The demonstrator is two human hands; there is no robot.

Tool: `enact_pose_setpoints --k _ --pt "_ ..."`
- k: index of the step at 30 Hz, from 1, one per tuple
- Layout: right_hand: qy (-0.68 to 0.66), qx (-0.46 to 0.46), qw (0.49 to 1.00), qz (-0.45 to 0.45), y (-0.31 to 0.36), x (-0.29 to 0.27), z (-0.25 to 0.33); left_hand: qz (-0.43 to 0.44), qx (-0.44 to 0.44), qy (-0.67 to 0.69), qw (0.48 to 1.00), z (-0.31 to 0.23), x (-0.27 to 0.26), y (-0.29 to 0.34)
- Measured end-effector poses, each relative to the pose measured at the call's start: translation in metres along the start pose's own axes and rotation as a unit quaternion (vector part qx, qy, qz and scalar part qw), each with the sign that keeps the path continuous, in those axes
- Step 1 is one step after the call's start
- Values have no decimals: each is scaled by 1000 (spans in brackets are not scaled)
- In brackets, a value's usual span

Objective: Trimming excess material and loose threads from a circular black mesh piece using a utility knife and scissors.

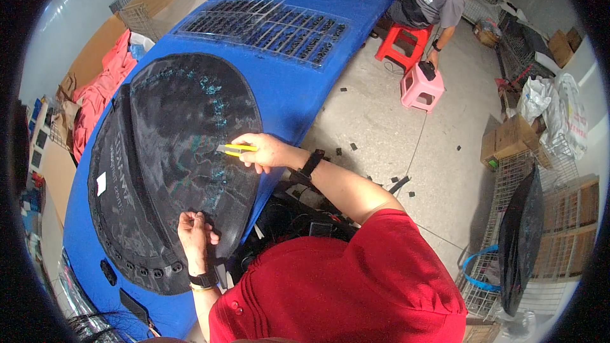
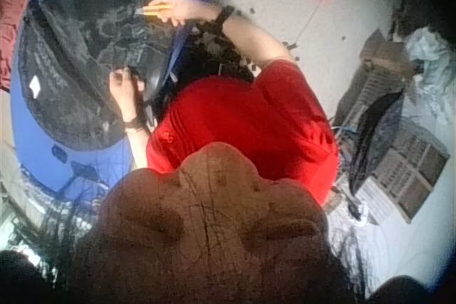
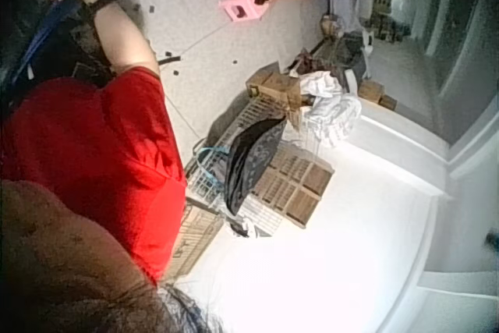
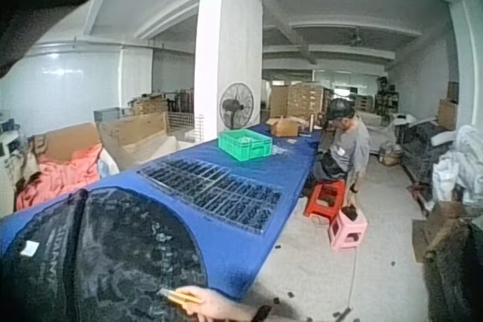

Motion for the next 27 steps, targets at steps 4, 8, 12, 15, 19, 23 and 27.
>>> enact_pose_setpoints --k 4,8,12,15,19,23,27 --pt "2 -3 1000 0 -1 0 -1 2 11 5 1000 2 -1 -1" --pt "6 1 1000 -1 0 0 0 2 10 6 1000 4 -3 -1" --pt "5 1 1000 3 1 2 3 2 11 14 1000 6 -3 -1" --pt "6 5 1000 0 1 1 2 7 15 18 1000 6 -3 -2" --pt "2 2 1000 0 1 2 2 1 15 9 1000 4 -2 -1" --pt "4 4 1000 -2 2 2 4 2 15 14 1000 3 -2 0" --pt "7 7 1000 -1 2 2 4 6 16 9 1000 2 -1 0"
Point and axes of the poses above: each hand's wrist, its own y-axis away from the middle knuckle, its own x-axis out of the palm, z = x × y, the point moved 7 cm from there along -y, towards the middle knuckle, and after that the axes turned 9 degrees about z, right-handed, at the moved point
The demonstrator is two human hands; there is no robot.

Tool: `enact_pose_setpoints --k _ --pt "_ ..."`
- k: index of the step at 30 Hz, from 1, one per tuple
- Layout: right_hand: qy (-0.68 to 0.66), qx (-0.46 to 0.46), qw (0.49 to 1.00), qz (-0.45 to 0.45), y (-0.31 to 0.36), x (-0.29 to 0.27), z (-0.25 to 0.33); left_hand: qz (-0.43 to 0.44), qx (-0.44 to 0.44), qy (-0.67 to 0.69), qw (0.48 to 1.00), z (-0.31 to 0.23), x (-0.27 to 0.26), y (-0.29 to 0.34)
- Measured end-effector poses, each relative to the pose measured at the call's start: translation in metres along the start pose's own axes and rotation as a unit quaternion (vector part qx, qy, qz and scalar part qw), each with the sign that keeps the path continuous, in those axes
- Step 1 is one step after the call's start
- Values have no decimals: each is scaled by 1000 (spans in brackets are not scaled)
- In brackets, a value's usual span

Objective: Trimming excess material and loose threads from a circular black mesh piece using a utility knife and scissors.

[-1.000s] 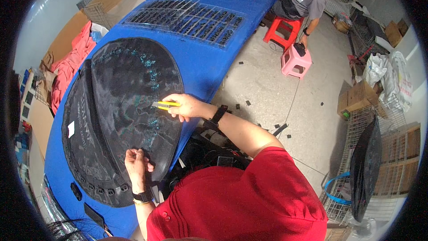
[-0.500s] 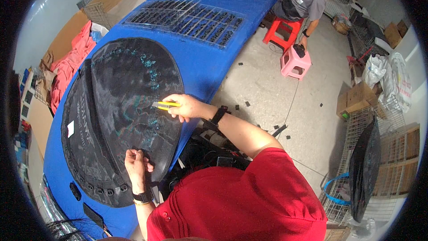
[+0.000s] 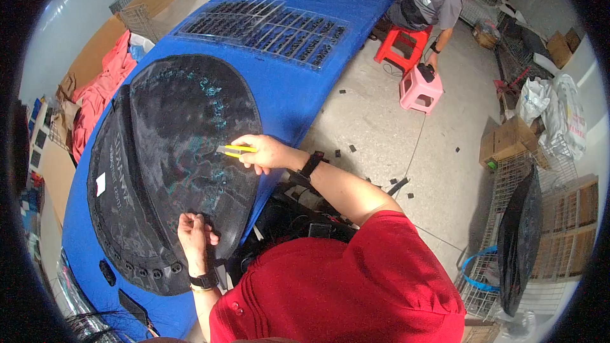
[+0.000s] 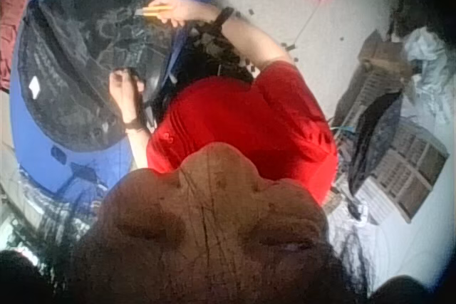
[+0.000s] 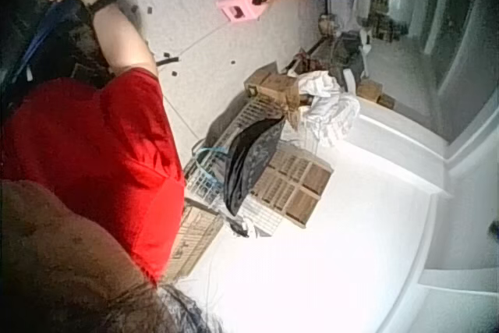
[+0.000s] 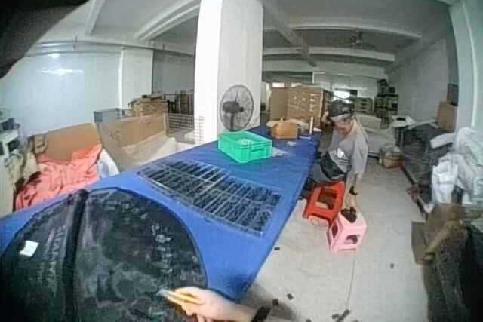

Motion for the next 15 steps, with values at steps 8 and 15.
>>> enact_pose_setpoints --k 8,15 --pt "4 2 1000 -3 -1 -1 -1 2 5 -2 1000 -1 1 2" --pt "1 0 1000 -1 0 0 -1 -4 3 -15 1000 1 0 1"
Point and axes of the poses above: each hand's wrist, its own y-axis away from the middle knuckle, its own x-axis out of the palm, z = x × y, the point moved 7 cm from there along -y, towards the middle knuckle, and after that the axes turned 9 degrees about z, right-handed, at the moved point
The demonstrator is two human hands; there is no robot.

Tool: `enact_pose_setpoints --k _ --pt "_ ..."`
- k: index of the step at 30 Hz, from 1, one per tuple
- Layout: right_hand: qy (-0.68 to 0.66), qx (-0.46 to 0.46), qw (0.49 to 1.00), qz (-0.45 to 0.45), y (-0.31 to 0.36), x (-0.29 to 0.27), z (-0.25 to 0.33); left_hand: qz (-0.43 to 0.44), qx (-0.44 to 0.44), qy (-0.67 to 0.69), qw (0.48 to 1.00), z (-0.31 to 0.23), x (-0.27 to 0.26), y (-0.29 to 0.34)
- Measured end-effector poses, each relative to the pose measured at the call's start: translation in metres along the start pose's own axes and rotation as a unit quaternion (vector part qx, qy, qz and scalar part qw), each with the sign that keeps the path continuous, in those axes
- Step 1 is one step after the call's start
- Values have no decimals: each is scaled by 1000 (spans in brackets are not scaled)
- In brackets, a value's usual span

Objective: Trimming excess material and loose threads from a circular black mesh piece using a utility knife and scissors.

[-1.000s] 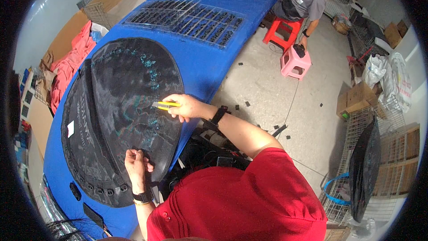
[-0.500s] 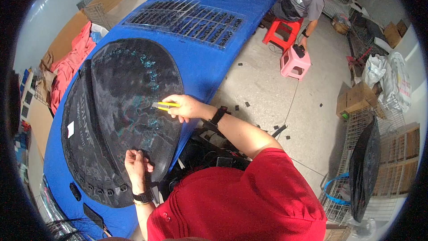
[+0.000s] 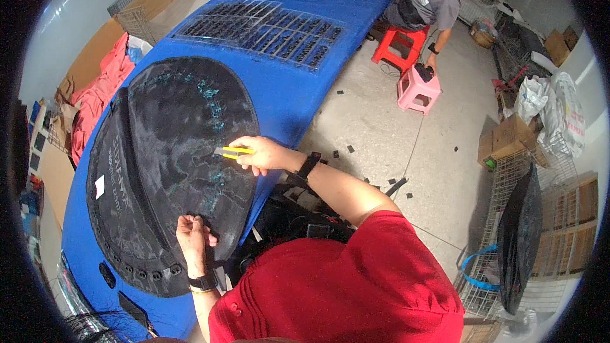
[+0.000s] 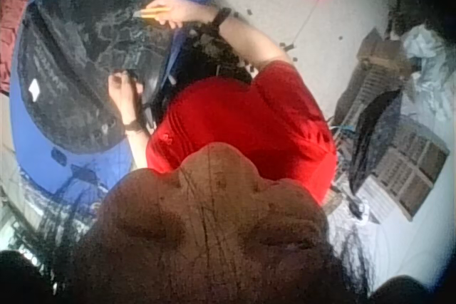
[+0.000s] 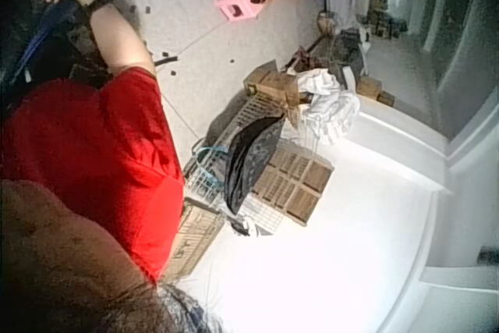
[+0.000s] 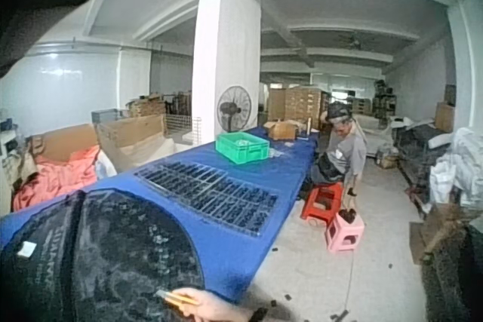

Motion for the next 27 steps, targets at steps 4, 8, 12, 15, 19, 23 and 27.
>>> enact_pose_setpoints --k 4,8,12,15,19,23,27 --pt "0 -1 1000 -1 0 0 1 -1 -2 1 1000 1 -1 0" --pt "-4 -5 1000 0 -1 0 0 -5 -7 -7 1000 -1 0 1" --pt "1 -1 1000 -3 -1 0 -1 -5 -6 -11 1000 -1 -1 1" --pt "-1 -1 1000 -3 -1 -1 -1 -1 -2 4 1000 -2 0 0" --pt "3 -2 1000 -3 0 0 1 0 -3 8 1000 -2 0 1" --pt "4 4 1000 -4 1 0 3 1 -4 8 1000 -2 0 1" --pt "-4 -4 1000 -1 -1 0 -1 6 -4 13 1000 -2 0 1"
Point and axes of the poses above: each hand's wrist, its own y-axis away from the middle knuckle, its own x-axis out of the palm, z = x × y, the point moved 7 cm from there along -y, towards the middle knuckle, and after that the axes turned 9 degrees about z, right-handed, at the moved point
